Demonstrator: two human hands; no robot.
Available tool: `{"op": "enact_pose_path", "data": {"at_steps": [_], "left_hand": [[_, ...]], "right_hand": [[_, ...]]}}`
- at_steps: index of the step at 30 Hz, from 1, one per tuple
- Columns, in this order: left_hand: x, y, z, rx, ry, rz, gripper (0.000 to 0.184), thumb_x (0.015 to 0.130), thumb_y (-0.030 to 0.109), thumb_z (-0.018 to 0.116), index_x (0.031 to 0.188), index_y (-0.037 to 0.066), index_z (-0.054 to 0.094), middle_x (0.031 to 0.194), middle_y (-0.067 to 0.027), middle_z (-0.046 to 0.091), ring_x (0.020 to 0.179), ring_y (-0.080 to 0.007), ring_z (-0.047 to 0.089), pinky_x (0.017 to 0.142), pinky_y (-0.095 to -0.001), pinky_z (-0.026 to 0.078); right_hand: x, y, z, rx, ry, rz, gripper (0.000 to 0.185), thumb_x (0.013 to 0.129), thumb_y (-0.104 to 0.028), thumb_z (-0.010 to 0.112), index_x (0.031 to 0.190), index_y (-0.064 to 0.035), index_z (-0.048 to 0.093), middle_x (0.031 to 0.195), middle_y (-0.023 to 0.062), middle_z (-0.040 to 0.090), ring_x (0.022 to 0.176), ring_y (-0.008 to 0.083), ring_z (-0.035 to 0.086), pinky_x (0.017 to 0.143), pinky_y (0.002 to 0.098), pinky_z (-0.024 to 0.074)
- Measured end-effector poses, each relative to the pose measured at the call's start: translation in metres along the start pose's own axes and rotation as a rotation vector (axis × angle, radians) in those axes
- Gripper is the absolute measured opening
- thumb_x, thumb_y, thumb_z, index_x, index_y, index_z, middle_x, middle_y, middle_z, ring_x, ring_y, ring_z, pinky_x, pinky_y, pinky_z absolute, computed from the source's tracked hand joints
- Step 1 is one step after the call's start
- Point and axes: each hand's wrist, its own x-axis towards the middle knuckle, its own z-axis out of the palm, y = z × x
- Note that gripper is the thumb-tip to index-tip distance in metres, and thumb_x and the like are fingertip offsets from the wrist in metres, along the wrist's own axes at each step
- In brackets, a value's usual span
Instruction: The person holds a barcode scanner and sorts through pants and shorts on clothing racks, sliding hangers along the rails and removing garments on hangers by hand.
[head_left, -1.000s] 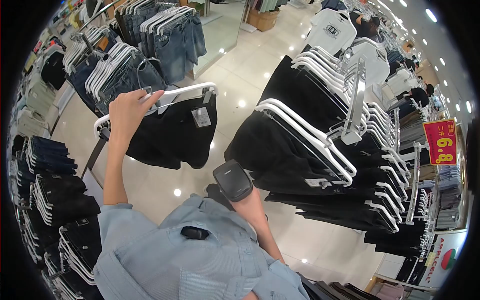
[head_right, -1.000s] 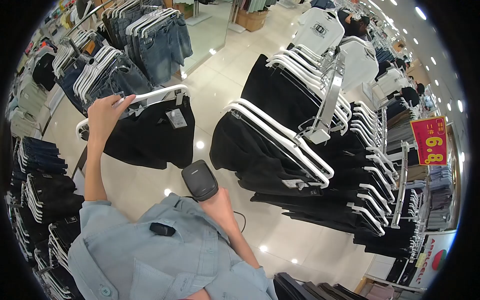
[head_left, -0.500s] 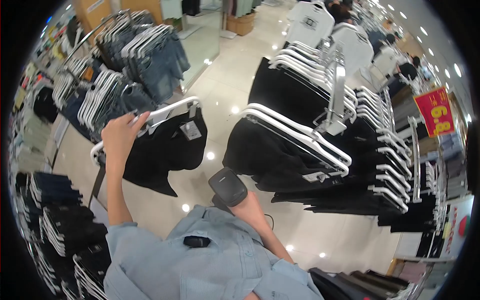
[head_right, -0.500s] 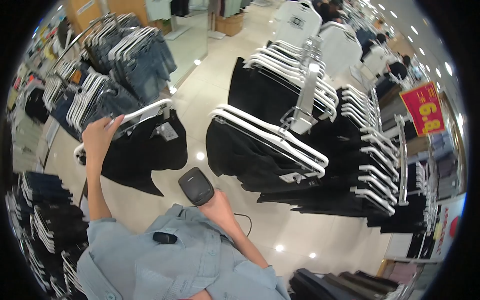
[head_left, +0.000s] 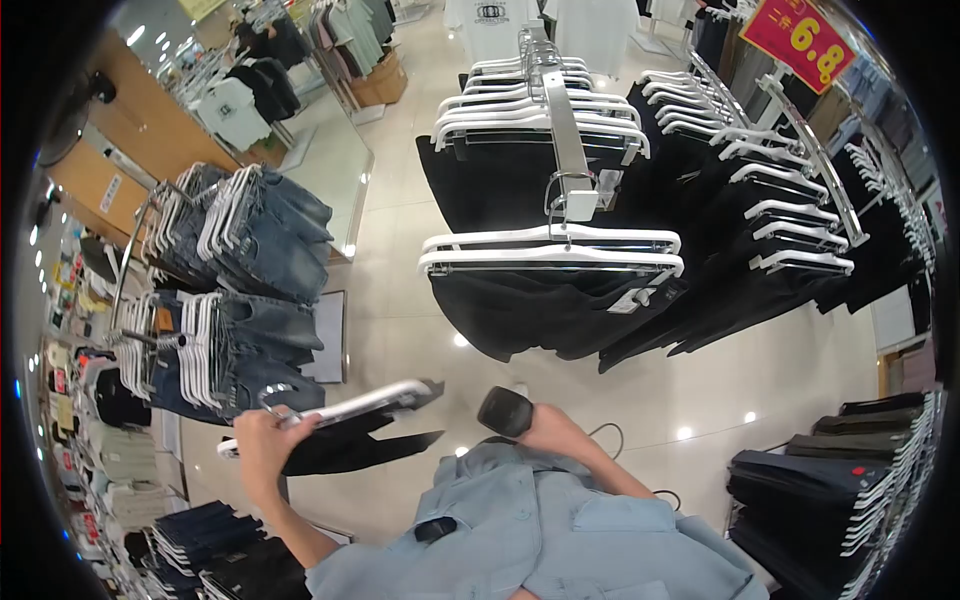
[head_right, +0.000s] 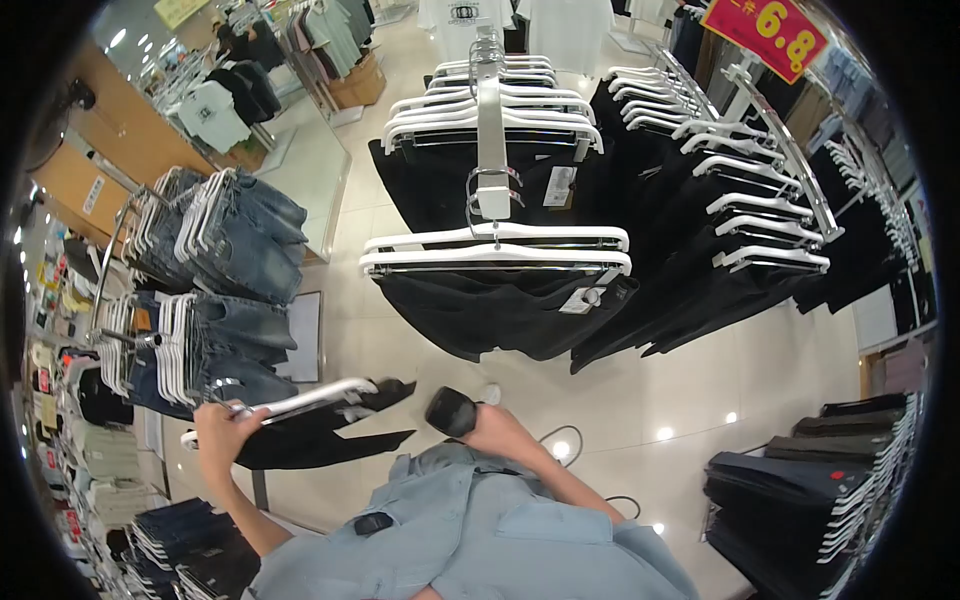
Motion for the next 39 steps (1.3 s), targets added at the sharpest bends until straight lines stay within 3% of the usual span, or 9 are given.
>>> {"op": "enact_pose_path", "data": {"at_steps": [5, 7, 10, 13, 17, 20, 24, 32, 39], "left_hand": [[0.018, 0.04, 0.01, -0.139, 0.007, 0.202, 0.052, 0.072, 0.042, 0.09, 0.061, -0.001, 0.065, 0.052, -0.0143, 0.056, 0.048, -0.0321, 0.058, 0.049, -0.0393, 0.042], [0.034, 0.063, 0.018, -0.144, 0.014, 0.261, 0.054, 0.075, 0.046, 0.088, 0.06, -0.001, 0.065, 0.052, -0.0135, 0.056, 0.047, -0.0321, 0.058, 0.048, -0.0387, 0.041], [0.054, 0.1, 0.032, -0.185, -0.006, 0.363, 0.056, 0.078, 0.048, 0.086, 0.058, 0.0, 0.064, 0.052, -0.013, 0.057, 0.047, -0.0328, 0.057, 0.047, -0.0385, 0.041], [0.067, 0.139, 0.043, -0.222, 0.043, 0.383, 0.058, 0.081, 0.05, 0.083, 0.057, 0.002, 0.063, 0.052, -0.0124, 0.057, 0.046, -0.0332, 0.056, 0.046, -0.0385, 0.04], [0.078, 0.181, 0.049, -0.272, 0.007, 0.447, 0.052, 0.084, 0.047, 0.081, 0.062, 0.002, 0.067, 0.052, -0.0117, 0.056, 0.048, -0.0346, 0.055, 0.047, -0.0396, 0.039], [0.083, 0.211, 0.052, -0.409, 0.05, 0.628, 0.048, 0.085, 0.05, 0.077, 0.07, 0.005, 0.074, 0.05, -0.0096, 0.055, 0.047, -0.0305, 0.055, 0.046, -0.0388, 0.037], [0.091, 0.241, 0.053, -0.492, 0.081, 0.639, 0.048, 0.086, 0.051, 0.077, 0.076, 0.004, 0.077, 0.055, -0.007, 0.062, 0.047, -0.0265, 0.059, 0.045, -0.0366, 0.039], [0.126, 0.274, 0.067, -0.54, 0.187, 0.662, 0.055, 0.095, 0.057, 0.065, 0.072, 0.007, 0.074, 0.051, -0.0088, 0.06, 0.047, -0.0289, 0.06, 0.045, -0.0373, 0.042], [0.167, 0.295, 0.081, -0.654, 0.365, 0.662, 0.052, 0.094, 0.054, 0.066, 0.074, 0.006, 0.07, 0.061, -0.009, 0.064, 0.055, -0.0295, 0.063, 0.051, -0.0391, 0.047]], "right_hand": [[-0.009, 0.019, -0.002, 0.048, 0.007, 0.029, 0.04, 0.081, -0.035, 0.082, 0.101, -0.0002, 0.075, 0.091, 0.0204, 0.076, 0.087, 0.0343, 0.074, 0.081, 0.0407, 0.0558], [-0.008, 0.033, 0.01, 0.234, 0.155, -0.018, 0.037, 0.083, -0.031, 0.084, 0.103, -0.0014, 0.075, 0.085, 0.0144, 0.075, 0.077, 0.0246, 0.072, 0.074, 0.0372, 0.0555], [-0.021, 0.014, 0.002, 0.464, 0.365, 0.066, 0.031, 0.087, -0.026, 0.081, 0.104, -0.0009, 0.073, 0.088, 0.0108, 0.076, 0.082, 0.0214, 0.072, 0.078, 0.0364, 0.0558], [-0.038, 0.018, -0.009, 0.604, 0.553, 0.083, 0.021, 0.09, -0.019, 0.081, 0.099, -0.0011, 0.072, 0.078, 0.0025, 0.069, 0.067, 0.0117, 0.062, 0.064, 0.0307, 0.0508], [-0.067, 0.039, -0.012, 0.627, 0.777, -0.031, 0.011, 0.093, -0.008, 0.076, 0.088, -0.0024, 0.067, 0.07, 0.0004, 0.061, 0.061, 0.0095, 0.056, 0.056, 0.0266, 0.0435], [-0.088, 0.063, -0.015, 0.615, 0.865, -0.013, 0.006, 0.096, -0.004, 0.07, 0.092, -0.0024, 0.065, 0.072, 0.0012, 0.058, 0.063, 0.0107, 0.054, 0.061, 0.0281, 0.0445], [-0.104, 0.067, -0.02, 0.718, 0.959, -0.132, 0.008, 0.099, -0.007, 0.064, 0.093, -0.0019, 0.062, 0.074, 0.0022, 0.056, 0.066, 0.0124, 0.052, 0.065, 0.0306, 0.0454], [-0.092, 0.047, -0.026, 0.71, 0.976, -0.132, 0.012, 0.096, -0.005, 0.06, 0.085, -0.0037, 0.056, 0.071, 0.0027, 0.052, 0.064, 0.014, 0.051, 0.066, 0.0319, 0.0468], [-0.076, 0.048, -0.016, 0.825, 0.863, -0.154, 0.007, 0.097, -0.001, 0.064, 0.093, -0.0029, 0.06, 0.075, 0.0027, 0.055, 0.063, 0.0118, 0.051, 0.063, 0.0319, 0.0466]]}}
